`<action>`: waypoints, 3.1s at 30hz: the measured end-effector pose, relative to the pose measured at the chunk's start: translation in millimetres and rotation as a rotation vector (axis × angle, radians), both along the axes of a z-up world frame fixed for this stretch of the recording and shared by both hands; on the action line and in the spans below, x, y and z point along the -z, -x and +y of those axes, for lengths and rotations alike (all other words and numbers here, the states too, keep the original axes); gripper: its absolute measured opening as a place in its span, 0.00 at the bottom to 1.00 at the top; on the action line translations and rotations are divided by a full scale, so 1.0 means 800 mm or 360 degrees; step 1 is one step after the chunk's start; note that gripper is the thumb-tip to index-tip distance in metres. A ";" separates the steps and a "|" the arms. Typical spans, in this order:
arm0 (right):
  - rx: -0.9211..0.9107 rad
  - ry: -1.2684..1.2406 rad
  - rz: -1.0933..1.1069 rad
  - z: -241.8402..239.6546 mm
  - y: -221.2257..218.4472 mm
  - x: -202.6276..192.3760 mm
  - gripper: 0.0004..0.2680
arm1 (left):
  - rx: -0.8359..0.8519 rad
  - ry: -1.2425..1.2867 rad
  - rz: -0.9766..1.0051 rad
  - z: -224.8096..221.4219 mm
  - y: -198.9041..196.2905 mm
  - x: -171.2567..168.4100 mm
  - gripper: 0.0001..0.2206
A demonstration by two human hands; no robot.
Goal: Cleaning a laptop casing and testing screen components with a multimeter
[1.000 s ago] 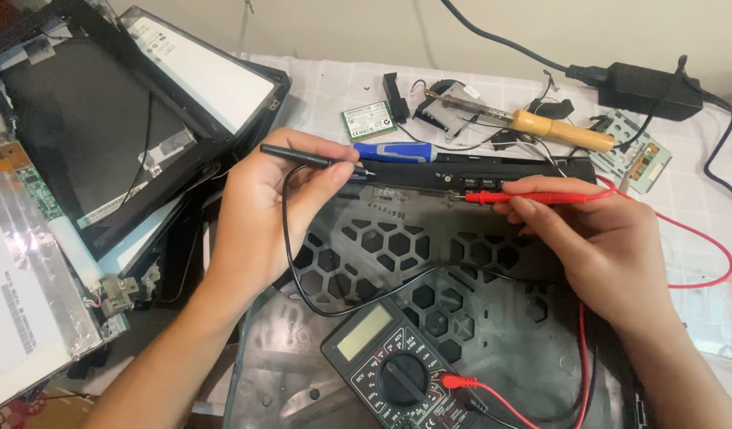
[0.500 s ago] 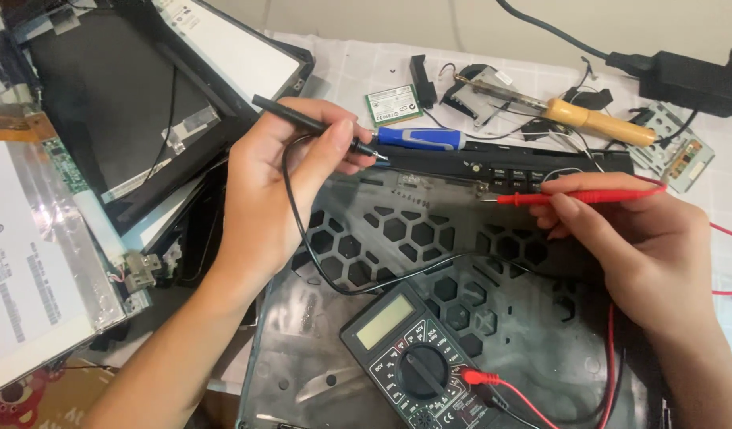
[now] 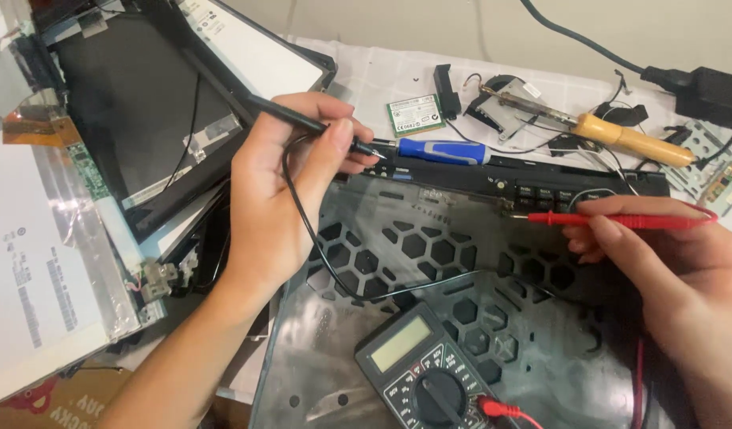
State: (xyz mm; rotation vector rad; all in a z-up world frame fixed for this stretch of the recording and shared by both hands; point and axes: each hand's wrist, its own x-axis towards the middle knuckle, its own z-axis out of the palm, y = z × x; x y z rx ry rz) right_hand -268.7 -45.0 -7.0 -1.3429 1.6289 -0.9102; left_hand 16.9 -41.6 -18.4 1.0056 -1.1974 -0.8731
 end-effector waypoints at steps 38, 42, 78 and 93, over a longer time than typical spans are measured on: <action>-0.0064 0.0111 -0.0112 -0.032 0.108 0.134 0.12 | -0.0137 0.0253 -0.0395 0.005 -0.005 -0.004 0.08; -0.0330 0.0098 -0.0276 -0.095 0.216 0.237 0.17 | -0.0015 0.0476 -0.0616 0.011 -0.004 -0.006 0.07; -0.0196 0.0397 -0.0359 -0.061 0.098 0.121 0.07 | -0.1284 -0.0458 0.0722 0.331 -0.214 0.000 0.21; -0.0205 0.0427 -0.0299 -0.035 0.065 0.084 0.07 | -0.1466 -0.0383 0.0758 0.343 -0.198 0.002 0.15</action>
